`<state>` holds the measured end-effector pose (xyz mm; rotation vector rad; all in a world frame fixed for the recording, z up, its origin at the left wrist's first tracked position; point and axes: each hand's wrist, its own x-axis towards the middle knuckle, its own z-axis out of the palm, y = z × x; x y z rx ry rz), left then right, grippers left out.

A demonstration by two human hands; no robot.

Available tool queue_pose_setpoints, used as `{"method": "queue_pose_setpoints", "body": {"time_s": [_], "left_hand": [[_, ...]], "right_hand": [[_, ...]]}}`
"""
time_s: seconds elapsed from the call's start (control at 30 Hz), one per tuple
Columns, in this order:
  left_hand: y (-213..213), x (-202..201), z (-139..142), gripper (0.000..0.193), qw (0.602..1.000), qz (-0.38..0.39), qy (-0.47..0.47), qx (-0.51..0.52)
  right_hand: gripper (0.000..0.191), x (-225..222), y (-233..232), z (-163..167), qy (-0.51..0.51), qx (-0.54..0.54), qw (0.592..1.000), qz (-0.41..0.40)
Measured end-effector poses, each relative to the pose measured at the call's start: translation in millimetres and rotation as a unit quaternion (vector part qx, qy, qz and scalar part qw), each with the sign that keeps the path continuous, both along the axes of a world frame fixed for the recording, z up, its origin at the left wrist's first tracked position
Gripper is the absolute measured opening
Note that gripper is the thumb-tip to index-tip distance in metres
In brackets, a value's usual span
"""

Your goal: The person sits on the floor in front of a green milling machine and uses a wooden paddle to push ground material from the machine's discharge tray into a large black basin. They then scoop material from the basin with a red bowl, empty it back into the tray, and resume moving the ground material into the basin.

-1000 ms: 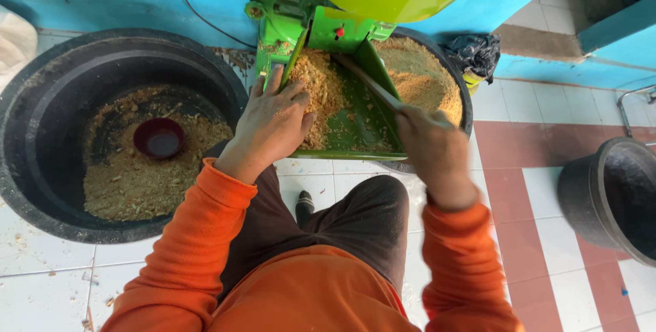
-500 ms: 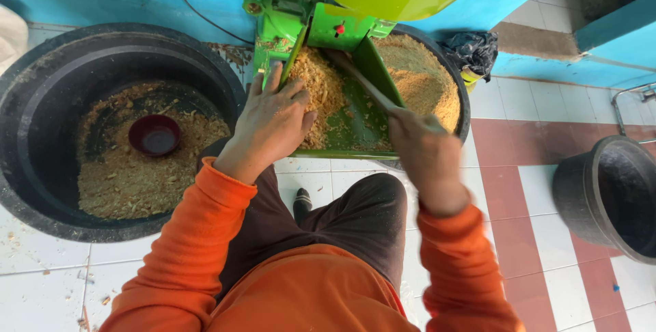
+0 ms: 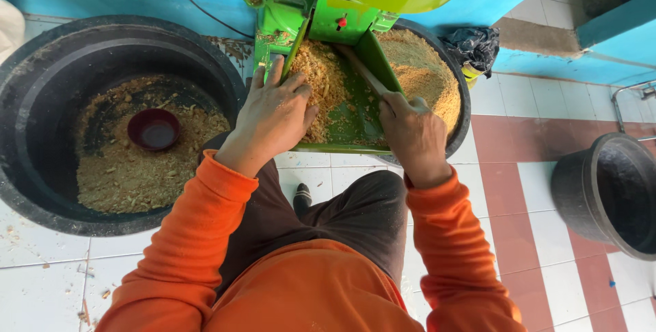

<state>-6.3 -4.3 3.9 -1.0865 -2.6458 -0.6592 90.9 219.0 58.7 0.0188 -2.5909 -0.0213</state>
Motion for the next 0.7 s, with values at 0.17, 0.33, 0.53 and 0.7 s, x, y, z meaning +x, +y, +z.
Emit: {"method": "queue_pose_setpoints", "body": {"time_s": [0.17, 0.33, 0.53, 0.7], "left_hand": [[-0.9, -0.2, 0.5, 0.035, 1.000, -0.005, -0.011, -0.005], [0.2, -1.4, -1.4, 0.035, 1.000, -0.008, -0.010, -0.007], [-0.9, -0.6, -0.1, 0.037, 1.000, -0.007, -0.004, 0.009], [-2.6, 0.0, 1.5, 0.036, 1.000, -0.017, 0.001, 0.002]], "right_hand": [[0.012, 42.9, 9.4, 39.5, -0.021, -0.002, 1.000, -0.022], [0.014, 63.6, 12.3, 59.6, -0.067, -0.062, 0.996, 0.011], [0.009, 10.1, -4.2, 17.1, 0.001, -0.021, 1.000, 0.013], [0.016, 59.4, 8.9, 95.4, -0.097, -0.028, 0.995, 0.011]]}}
